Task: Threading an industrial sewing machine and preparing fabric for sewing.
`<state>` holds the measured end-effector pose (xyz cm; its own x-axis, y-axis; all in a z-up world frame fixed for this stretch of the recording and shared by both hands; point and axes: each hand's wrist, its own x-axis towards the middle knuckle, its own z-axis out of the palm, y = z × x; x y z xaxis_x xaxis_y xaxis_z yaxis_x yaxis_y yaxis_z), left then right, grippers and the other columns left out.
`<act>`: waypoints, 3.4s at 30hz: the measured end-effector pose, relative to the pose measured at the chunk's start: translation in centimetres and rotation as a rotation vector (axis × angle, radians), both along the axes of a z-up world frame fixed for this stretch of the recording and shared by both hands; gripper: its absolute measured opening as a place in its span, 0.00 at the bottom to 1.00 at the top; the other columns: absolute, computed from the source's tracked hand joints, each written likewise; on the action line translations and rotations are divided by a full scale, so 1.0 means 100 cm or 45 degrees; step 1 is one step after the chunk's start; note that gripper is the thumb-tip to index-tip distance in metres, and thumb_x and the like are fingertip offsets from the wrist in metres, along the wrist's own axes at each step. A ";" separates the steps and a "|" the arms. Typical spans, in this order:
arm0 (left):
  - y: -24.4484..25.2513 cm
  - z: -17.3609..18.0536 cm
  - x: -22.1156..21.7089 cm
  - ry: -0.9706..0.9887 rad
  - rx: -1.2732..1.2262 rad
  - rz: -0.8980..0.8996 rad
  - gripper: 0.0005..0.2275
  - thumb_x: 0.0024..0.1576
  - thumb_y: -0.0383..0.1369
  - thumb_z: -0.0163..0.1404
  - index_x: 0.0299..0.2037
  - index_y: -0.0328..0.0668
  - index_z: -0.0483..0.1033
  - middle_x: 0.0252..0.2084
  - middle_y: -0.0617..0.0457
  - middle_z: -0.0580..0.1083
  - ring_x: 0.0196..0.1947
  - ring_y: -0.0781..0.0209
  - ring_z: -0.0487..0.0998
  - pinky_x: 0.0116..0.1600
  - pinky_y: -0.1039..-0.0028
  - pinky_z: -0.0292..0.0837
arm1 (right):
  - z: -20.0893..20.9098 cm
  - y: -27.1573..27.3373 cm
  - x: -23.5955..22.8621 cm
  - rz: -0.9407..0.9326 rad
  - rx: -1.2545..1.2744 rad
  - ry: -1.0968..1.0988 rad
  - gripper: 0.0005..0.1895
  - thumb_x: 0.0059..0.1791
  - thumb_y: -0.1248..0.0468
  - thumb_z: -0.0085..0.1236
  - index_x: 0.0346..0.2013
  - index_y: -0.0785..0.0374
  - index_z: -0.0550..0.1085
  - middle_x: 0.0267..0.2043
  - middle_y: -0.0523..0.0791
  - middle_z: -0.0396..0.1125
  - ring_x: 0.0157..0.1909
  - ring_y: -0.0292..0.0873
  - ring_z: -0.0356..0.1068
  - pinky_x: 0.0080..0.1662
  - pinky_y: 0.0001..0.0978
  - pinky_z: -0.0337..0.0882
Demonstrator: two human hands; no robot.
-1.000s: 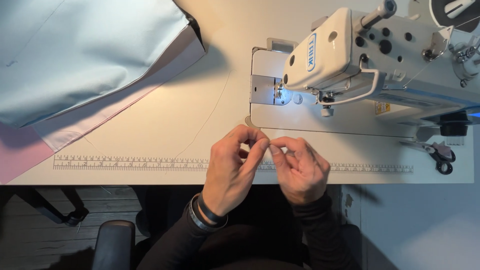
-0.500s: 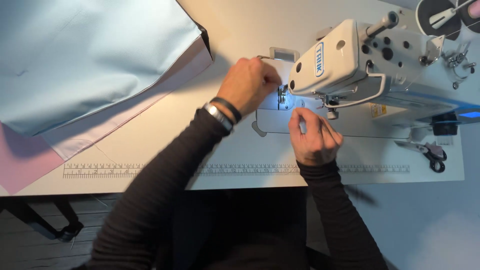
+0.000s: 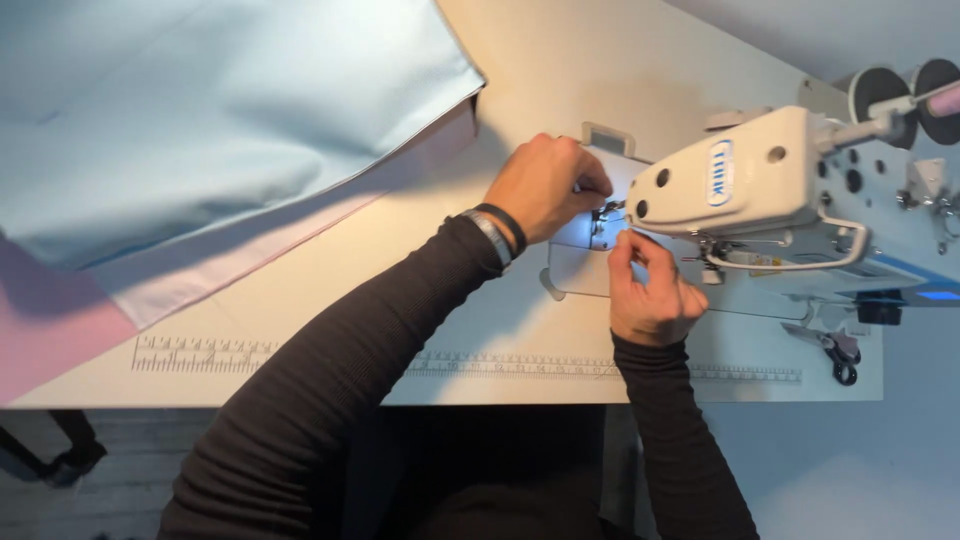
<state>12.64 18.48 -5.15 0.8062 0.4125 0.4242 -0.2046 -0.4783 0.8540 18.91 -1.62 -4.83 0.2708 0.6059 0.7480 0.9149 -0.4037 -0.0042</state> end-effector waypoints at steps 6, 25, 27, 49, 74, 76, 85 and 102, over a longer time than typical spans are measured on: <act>0.001 0.001 -0.006 0.063 0.010 0.003 0.05 0.47 0.27 0.60 0.32 0.42 0.85 0.30 0.48 0.82 0.32 0.52 0.83 0.44 0.67 0.78 | -0.002 0.003 -0.005 0.059 0.018 0.113 0.06 0.53 0.70 0.69 0.41 0.67 0.78 0.34 0.45 0.76 0.35 0.40 0.79 0.41 0.29 0.75; 0.000 -0.002 -0.002 0.107 0.014 -0.003 0.04 0.48 0.27 0.61 0.32 0.42 0.84 0.30 0.49 0.82 0.32 0.54 0.83 0.42 0.68 0.78 | -0.005 0.002 -0.002 0.029 0.011 0.124 0.06 0.53 0.71 0.69 0.39 0.68 0.77 0.32 0.44 0.76 0.33 0.38 0.78 0.39 0.27 0.75; -0.002 -0.002 -0.001 0.115 0.011 -0.010 0.04 0.48 0.27 0.60 0.33 0.42 0.84 0.30 0.49 0.82 0.32 0.55 0.84 0.42 0.68 0.78 | -0.005 0.000 -0.001 0.018 0.004 0.109 0.06 0.53 0.71 0.69 0.38 0.68 0.77 0.32 0.45 0.76 0.33 0.38 0.78 0.38 0.27 0.74; -0.002 0.007 -0.005 0.009 0.122 -0.174 0.07 0.48 0.31 0.63 0.34 0.38 0.84 0.31 0.49 0.82 0.32 0.55 0.83 0.42 0.68 0.78 | -0.006 0.002 0.001 -0.013 0.009 0.074 0.06 0.52 0.69 0.71 0.37 0.67 0.79 0.30 0.47 0.76 0.31 0.40 0.77 0.36 0.29 0.74; -0.007 0.013 0.001 0.076 0.250 -0.219 0.05 0.46 0.29 0.55 0.24 0.36 0.75 0.21 0.48 0.74 0.23 0.50 0.77 0.33 0.63 0.73 | -0.006 -0.001 0.007 0.014 0.035 0.109 0.08 0.50 0.71 0.73 0.40 0.66 0.80 0.34 0.47 0.76 0.34 0.41 0.79 0.38 0.30 0.75; -0.001 0.006 0.004 0.043 0.236 -0.201 0.04 0.47 0.29 0.54 0.25 0.36 0.75 0.22 0.47 0.75 0.25 0.50 0.77 0.35 0.63 0.73 | -0.003 -0.003 0.004 0.034 0.039 0.124 0.09 0.49 0.70 0.73 0.41 0.65 0.79 0.35 0.46 0.77 0.36 0.41 0.79 0.40 0.30 0.76; 0.033 0.008 0.006 -0.236 -1.005 -0.298 0.03 0.64 0.30 0.39 0.40 0.43 0.65 0.40 0.49 0.81 0.40 0.63 0.85 0.47 0.70 0.81 | 0.020 -0.048 -0.018 0.000 0.156 0.206 0.14 0.52 0.65 0.71 0.48 0.64 0.75 0.39 0.44 0.77 0.42 0.44 0.79 0.48 0.34 0.78; -0.070 0.082 -0.116 0.004 -0.408 -0.160 0.08 0.67 0.27 0.41 0.54 0.39 0.60 0.46 0.57 0.66 0.38 0.72 0.69 0.44 0.78 0.72 | 0.099 -0.091 -0.029 0.350 0.113 0.310 0.06 0.55 0.63 0.62 0.45 0.59 0.76 0.41 0.42 0.77 0.41 0.41 0.78 0.43 0.29 0.76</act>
<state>1.06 11.45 3.05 0.8601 0.4218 0.2867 -0.2421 -0.1571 0.9574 16.06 -10.71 5.07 0.2835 0.6163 0.7347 0.9569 -0.1312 -0.2592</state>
